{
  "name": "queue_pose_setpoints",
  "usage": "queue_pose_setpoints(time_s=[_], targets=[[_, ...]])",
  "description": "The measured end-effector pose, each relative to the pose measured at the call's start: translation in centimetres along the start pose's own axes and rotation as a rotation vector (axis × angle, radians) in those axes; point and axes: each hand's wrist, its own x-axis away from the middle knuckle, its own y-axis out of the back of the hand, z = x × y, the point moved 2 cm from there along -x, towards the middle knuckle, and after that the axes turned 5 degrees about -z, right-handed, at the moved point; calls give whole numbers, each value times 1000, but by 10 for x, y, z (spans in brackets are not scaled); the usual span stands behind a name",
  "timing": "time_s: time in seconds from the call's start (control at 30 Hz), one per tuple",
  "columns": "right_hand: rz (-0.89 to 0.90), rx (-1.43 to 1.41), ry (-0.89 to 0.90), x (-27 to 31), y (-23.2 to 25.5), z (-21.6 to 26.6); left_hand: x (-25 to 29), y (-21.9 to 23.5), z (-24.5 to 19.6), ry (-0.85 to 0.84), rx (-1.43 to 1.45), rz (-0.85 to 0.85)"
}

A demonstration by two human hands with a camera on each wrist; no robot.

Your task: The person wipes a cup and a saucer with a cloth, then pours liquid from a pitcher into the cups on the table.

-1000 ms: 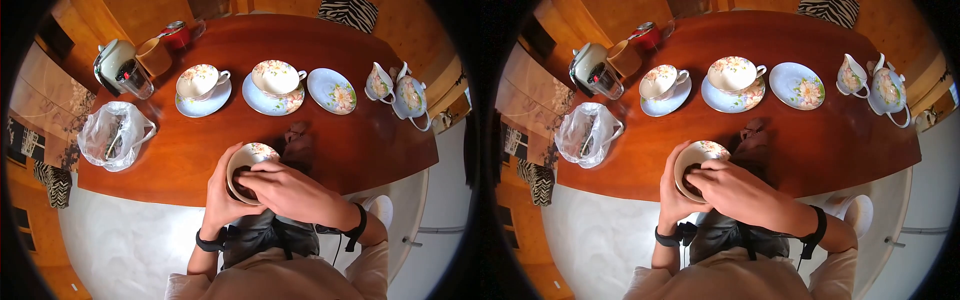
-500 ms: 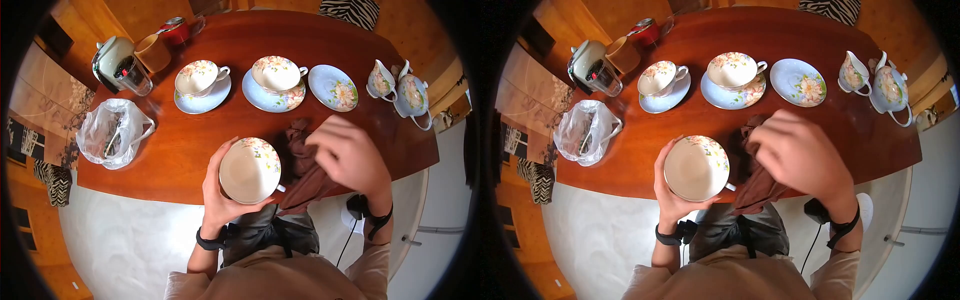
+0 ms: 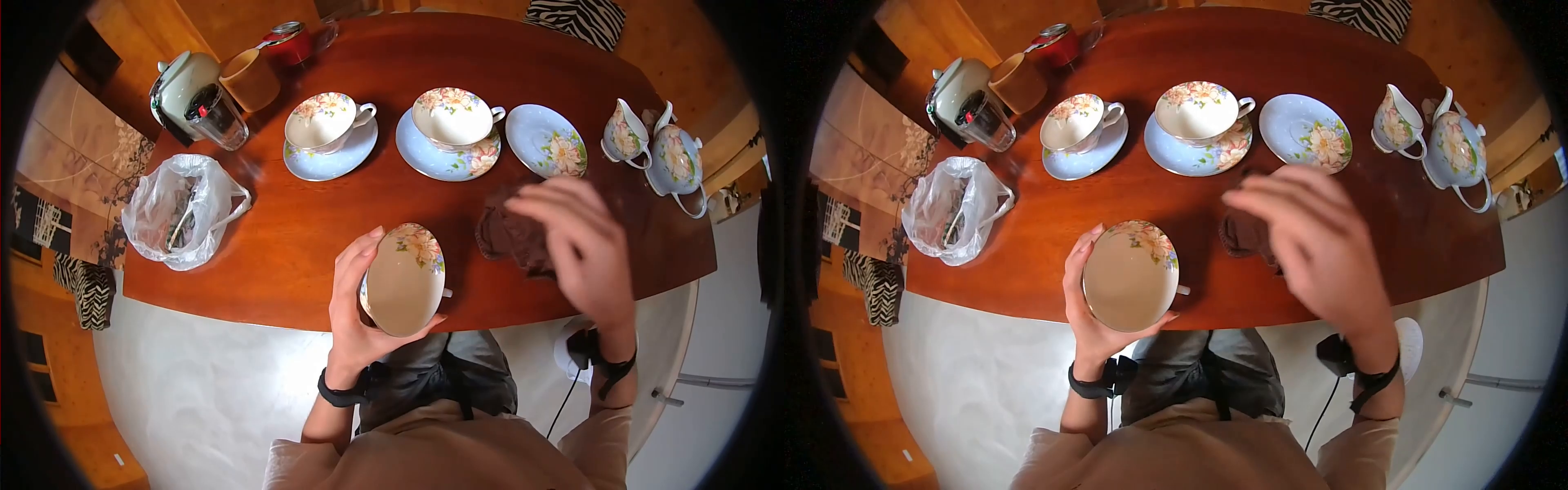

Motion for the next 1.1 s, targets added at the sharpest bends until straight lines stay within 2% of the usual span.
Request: queue_pose_setpoints(time_s=[0.13, 0.27, 0.37, 0.57, 0.67, 0.8, 0.97, 1.1], targets=[[117, -54, 101, 17, -41, 8, 2, 1, 3, -37, -61, 49], [119, 1, 189, 25, -61, 18, 0, -1, 1, -47, -78, 50], [193, -9, 255, 33, -71, 20, 1, -1, 3, -58, -72, 37], [246, -4, 250, 45, -71, 26, 0, -2, 0, -65, -98, 14], [247, -126, 264, 44, -63, 19, 0, -2, 0, -63, -96, 17], [264, -35, 274, 45, -48, 1, -1, -1, 1, -50, -100, 19], [136, 33, 164, 39, -37, -8, -1, -1, 2, -44, -93, 56], [68, -18, 74, 35, -40, -12, -3, -1, 0, 126, 128, 22]])
